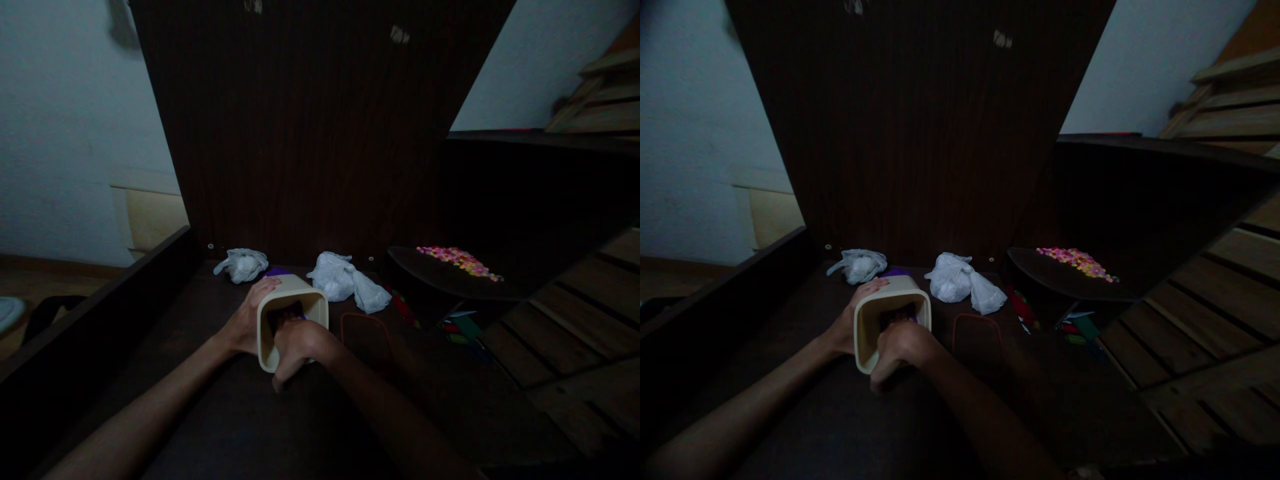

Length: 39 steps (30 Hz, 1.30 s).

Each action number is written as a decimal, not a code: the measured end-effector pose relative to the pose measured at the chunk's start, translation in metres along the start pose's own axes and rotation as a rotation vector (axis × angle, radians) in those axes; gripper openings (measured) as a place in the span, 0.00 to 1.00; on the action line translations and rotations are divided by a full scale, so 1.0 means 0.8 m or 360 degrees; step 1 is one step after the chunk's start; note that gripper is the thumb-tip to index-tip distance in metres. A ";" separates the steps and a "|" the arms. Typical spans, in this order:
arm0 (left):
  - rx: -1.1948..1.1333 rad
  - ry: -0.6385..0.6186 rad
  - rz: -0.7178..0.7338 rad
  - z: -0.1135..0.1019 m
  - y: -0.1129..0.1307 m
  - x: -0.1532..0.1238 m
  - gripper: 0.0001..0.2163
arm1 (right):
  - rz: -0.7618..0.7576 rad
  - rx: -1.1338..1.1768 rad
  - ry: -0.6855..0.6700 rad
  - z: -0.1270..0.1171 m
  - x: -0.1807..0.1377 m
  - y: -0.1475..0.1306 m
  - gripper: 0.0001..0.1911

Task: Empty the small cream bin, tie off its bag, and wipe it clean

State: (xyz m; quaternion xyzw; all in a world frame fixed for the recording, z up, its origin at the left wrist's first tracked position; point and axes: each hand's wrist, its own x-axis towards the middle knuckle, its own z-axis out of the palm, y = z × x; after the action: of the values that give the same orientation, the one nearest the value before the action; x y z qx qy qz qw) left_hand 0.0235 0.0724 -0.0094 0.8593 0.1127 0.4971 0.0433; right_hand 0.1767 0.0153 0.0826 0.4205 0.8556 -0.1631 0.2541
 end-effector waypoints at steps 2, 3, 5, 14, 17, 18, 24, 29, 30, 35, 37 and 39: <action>0.0004 -0.0001 0.0013 0.001 -0.002 -0.002 0.55 | -0.0008 0.0057 -0.0069 -0.001 0.008 0.001 0.41; 0.0005 0.0007 0.0017 0.001 -0.003 -0.003 0.54 | -0.0008 0.0069 -0.0075 -0.002 0.010 0.001 0.40; 0.0021 0.0032 0.0004 0.002 -0.005 -0.006 0.55 | -0.0026 0.0071 -0.0061 -0.003 0.013 0.001 0.38; 0.0164 0.0025 -0.0075 0.001 -0.004 -0.005 0.48 | -0.0224 0.0387 0.0168 -0.001 -0.015 -0.007 0.42; 0.0163 0.0044 -0.0079 0.000 -0.004 -0.005 0.49 | -0.0239 0.0469 0.0384 0.011 -0.041 -0.021 0.54; 0.0154 0.0046 -0.0074 -0.001 -0.004 -0.005 0.50 | -0.0243 0.0476 0.0420 0.015 -0.049 -0.026 0.58; 0.0097 -0.0024 -0.0117 -0.006 -0.004 -0.006 0.59 | -0.0300 0.0313 0.0434 0.032 -0.093 -0.040 0.63; 0.0093 -0.0052 -0.0144 -0.005 0.001 0.000 0.60 | 0.0004 0.0239 0.0260 0.023 -0.092 -0.034 0.64; 0.0093 -0.0046 -0.0132 -0.005 0.001 0.001 0.61 | 0.0043 0.0199 0.0233 0.018 -0.084 -0.031 0.63; 0.0121 0.0008 -0.0047 0.000 -0.001 0.003 0.62 | 0.0053 0.0029 -0.0110 -0.010 -0.025 -0.011 0.48; 0.0118 0.0012 -0.0052 0.000 -0.001 0.002 0.62 | 0.0009 0.0075 -0.0254 -0.018 -0.002 -0.005 0.47; 0.0114 -0.0013 -0.0084 0.000 0.000 0.002 0.62 | -0.0017 0.0135 -0.0324 -0.023 0.015 -0.001 0.47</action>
State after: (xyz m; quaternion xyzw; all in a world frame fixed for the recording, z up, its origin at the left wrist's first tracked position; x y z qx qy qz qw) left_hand 0.0238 0.0729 -0.0083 0.8591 0.1528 0.4878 0.0260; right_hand 0.1648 0.0315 0.0906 0.4075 0.8199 -0.2423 0.3208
